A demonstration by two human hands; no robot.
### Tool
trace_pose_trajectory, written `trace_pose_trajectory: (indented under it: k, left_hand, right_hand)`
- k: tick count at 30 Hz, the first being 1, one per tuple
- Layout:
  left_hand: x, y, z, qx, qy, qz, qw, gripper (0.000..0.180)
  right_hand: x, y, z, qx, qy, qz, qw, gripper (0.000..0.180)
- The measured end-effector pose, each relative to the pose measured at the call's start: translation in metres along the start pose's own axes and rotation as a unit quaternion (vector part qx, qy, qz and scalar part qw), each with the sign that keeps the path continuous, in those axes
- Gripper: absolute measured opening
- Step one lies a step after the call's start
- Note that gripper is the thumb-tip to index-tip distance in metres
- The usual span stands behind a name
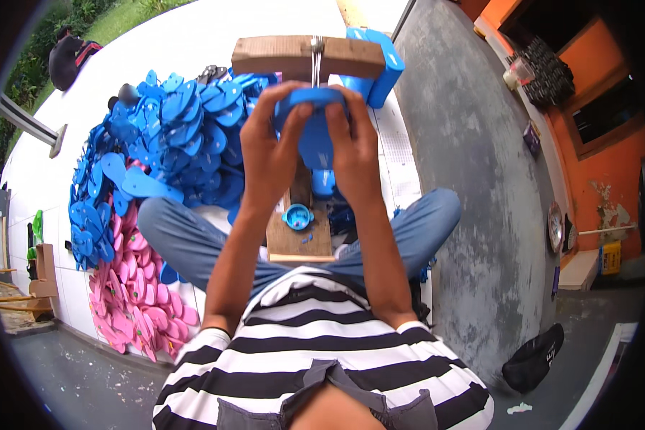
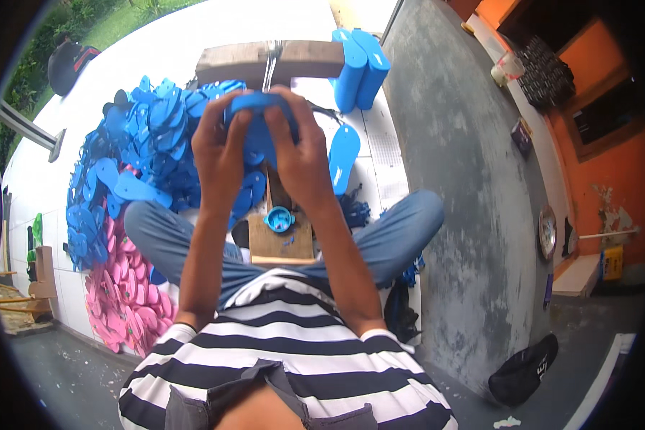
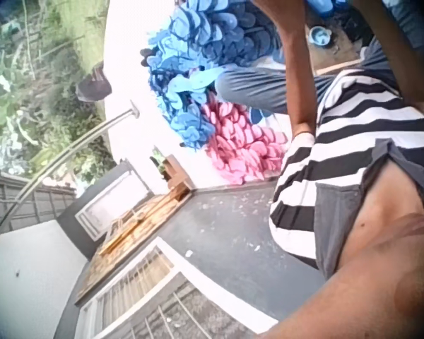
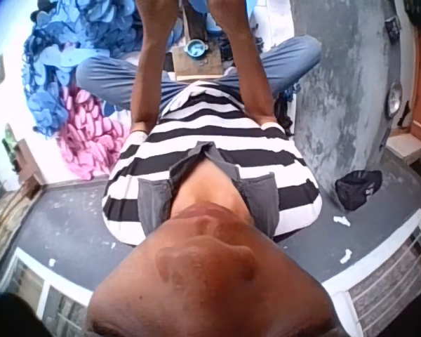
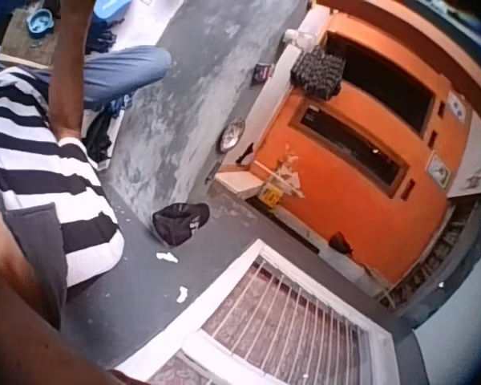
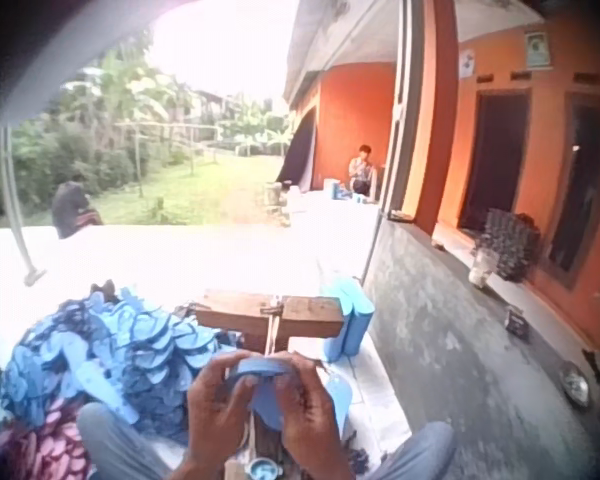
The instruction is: The person assembles flip-flops by threading straps through a blue sole using a metal hook tool, handling one shoe at a time and pulling the straps into place.
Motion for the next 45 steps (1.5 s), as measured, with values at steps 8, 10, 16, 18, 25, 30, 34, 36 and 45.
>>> trace_pose_trajectory:
  k: [8, 10, 16, 18, 25, 30, 34, 36, 45]
  left_hand:
    - [-0.004, 0.031, 0.016, -0.073, 0.082, 0.031, 0.993, 0.031]
    - [-0.008, 0.045, 0.029, -0.063, 0.078, 0.028, 0.995, 0.032]
    - [-0.009, 0.049, 0.034, -0.057, 0.060, 0.033, 0.996, 0.028]
    - [-0.007, 0.050, 0.035, -0.053, 0.044, 0.023, 0.997, 0.026]
    - [-0.008, 0.029, 0.019, -0.066, 0.054, -0.009, 0.996, 0.024]
    - [0.007, -0.049, -0.039, -0.185, 0.108, -0.001, 0.977, 0.019]
    - [0.025, -0.079, 0.021, 0.125, 0.070, 0.002, 0.990, 0.022]
    - [0.030, -0.080, 0.040, 0.165, 0.091, 0.001, 0.982, 0.020]
    - [0.018, -0.051, 0.043, 0.133, 0.086, 0.072, 0.985, 0.026]
  right_hand:
    - [-0.005, 0.026, -0.028, -0.077, 0.089, 0.080, 0.990, 0.031]
    - [-0.006, 0.038, -0.034, -0.099, 0.102, 0.069, 0.987, 0.032]
    - [-0.008, 0.039, -0.036, -0.072, 0.098, 0.042, 0.992, 0.029]
    - [-0.008, 0.042, -0.034, -0.074, 0.085, 0.038, 0.993, 0.028]
    - [-0.008, 0.028, -0.024, -0.055, 0.106, 0.029, 0.992, 0.029]
    - [0.013, -0.050, 0.016, 0.110, 0.000, 0.007, 0.994, 0.020]
    - [0.000, -0.097, -0.031, -0.166, 0.006, 0.044, 0.985, 0.038]
    - [-0.001, -0.102, -0.037, -0.124, -0.126, 0.028, 0.984, 0.051]
    - [0.002, -0.089, -0.038, -0.128, -0.247, 0.062, 0.958, 0.016]
Point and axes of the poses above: each hand's wrist, its own y-axis towards the middle knuckle, its own x-axis out of the back of the hand, z = x × y, the point moved 6 cm from there along y, towards the middle knuckle, and after that the axes turned 8 degrees about -y, right-handed, at the moved point
